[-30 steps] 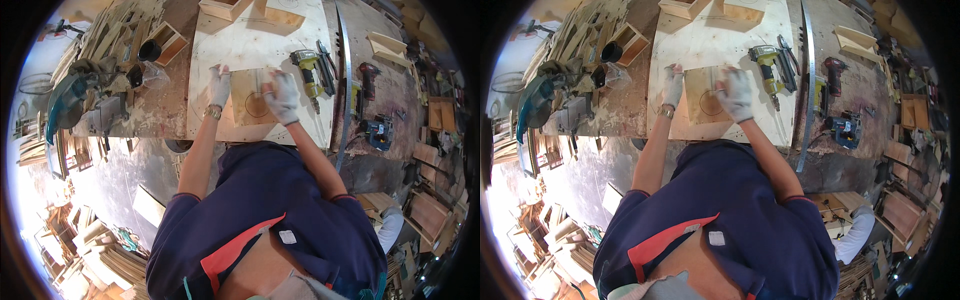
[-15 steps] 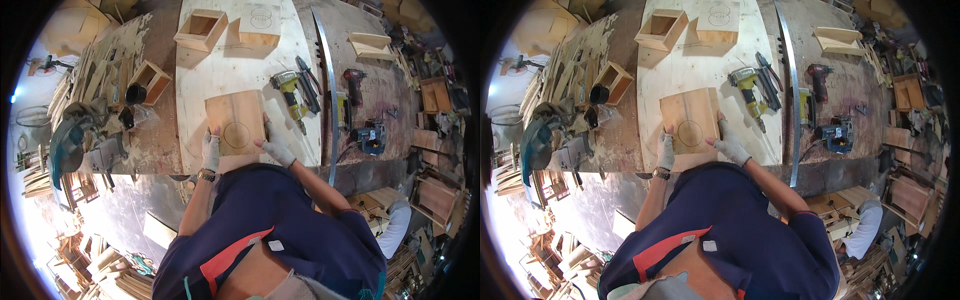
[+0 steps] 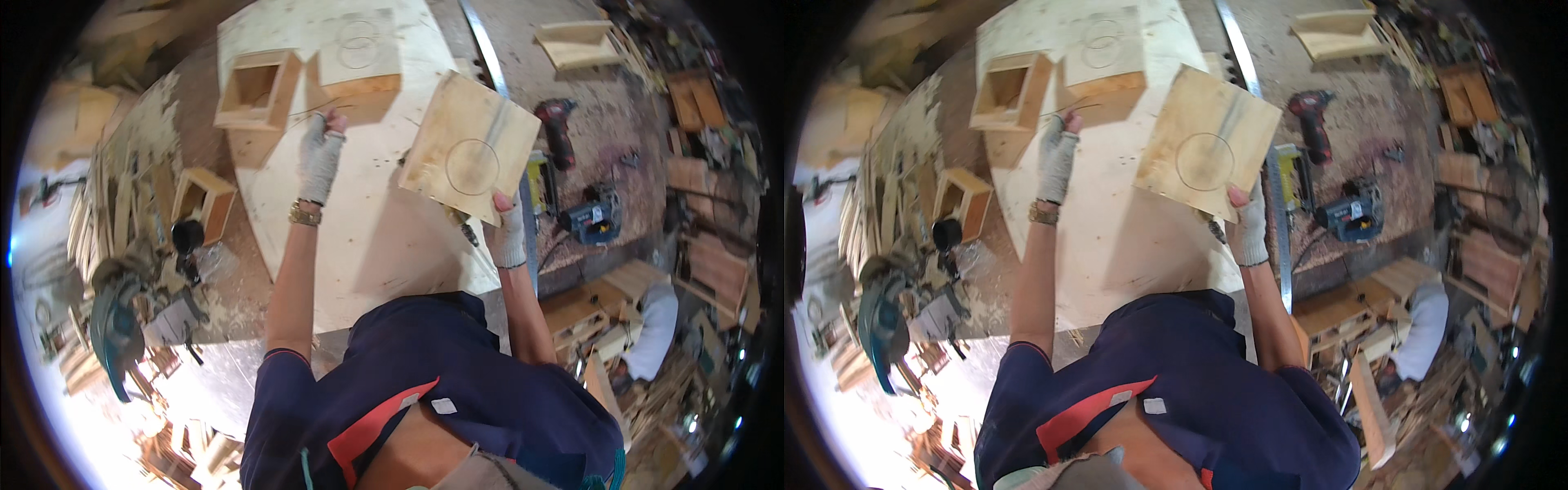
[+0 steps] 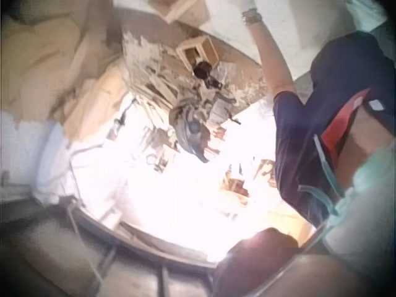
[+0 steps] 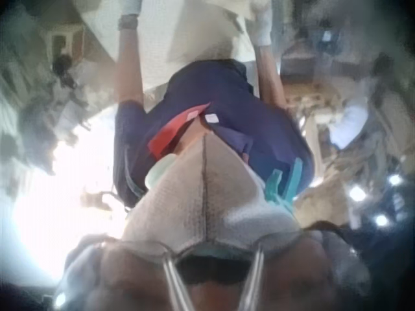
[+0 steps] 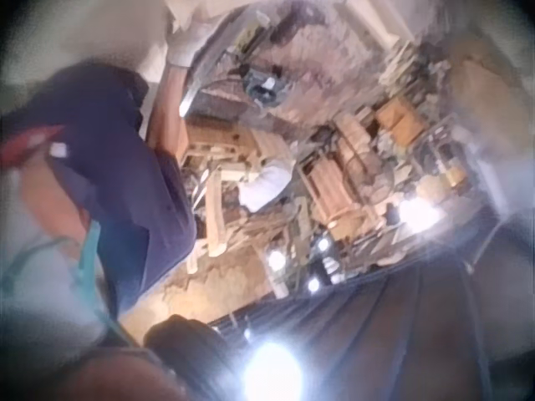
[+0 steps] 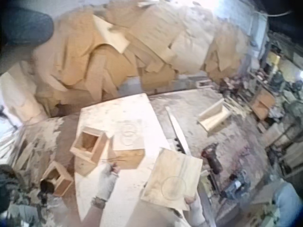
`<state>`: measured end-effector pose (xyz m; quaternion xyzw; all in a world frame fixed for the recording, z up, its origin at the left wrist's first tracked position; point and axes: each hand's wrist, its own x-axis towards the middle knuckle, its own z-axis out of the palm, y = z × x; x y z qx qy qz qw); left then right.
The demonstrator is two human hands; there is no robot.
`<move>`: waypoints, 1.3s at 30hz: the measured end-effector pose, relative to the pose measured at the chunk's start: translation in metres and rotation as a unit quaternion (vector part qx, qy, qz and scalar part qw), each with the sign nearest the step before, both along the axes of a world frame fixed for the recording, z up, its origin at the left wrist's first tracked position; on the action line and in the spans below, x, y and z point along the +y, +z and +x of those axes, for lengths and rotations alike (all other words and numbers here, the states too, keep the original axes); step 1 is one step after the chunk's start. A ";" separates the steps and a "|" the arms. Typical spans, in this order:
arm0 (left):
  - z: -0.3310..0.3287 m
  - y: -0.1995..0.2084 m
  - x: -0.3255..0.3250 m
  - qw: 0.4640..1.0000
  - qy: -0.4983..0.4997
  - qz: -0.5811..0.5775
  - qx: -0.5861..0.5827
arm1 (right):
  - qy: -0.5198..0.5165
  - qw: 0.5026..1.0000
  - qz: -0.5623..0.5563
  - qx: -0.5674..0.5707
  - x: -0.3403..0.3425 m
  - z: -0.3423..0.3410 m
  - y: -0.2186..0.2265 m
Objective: The person assembles small wooden boxes on a workbench. They position and align wooden pieces, use a nail gun to fasten joints, and then use a drill to create holes in the assembled boxes. The person handles multiple small wooden components and tools throughout the process.
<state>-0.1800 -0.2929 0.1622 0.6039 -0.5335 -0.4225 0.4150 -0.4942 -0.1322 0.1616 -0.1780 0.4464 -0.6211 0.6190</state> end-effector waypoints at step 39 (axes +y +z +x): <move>0.039 0.000 0.250 0.982 0.078 0.157 -0.070 | 0.289 0.903 0.077 0.308 0.102 0.094 -0.015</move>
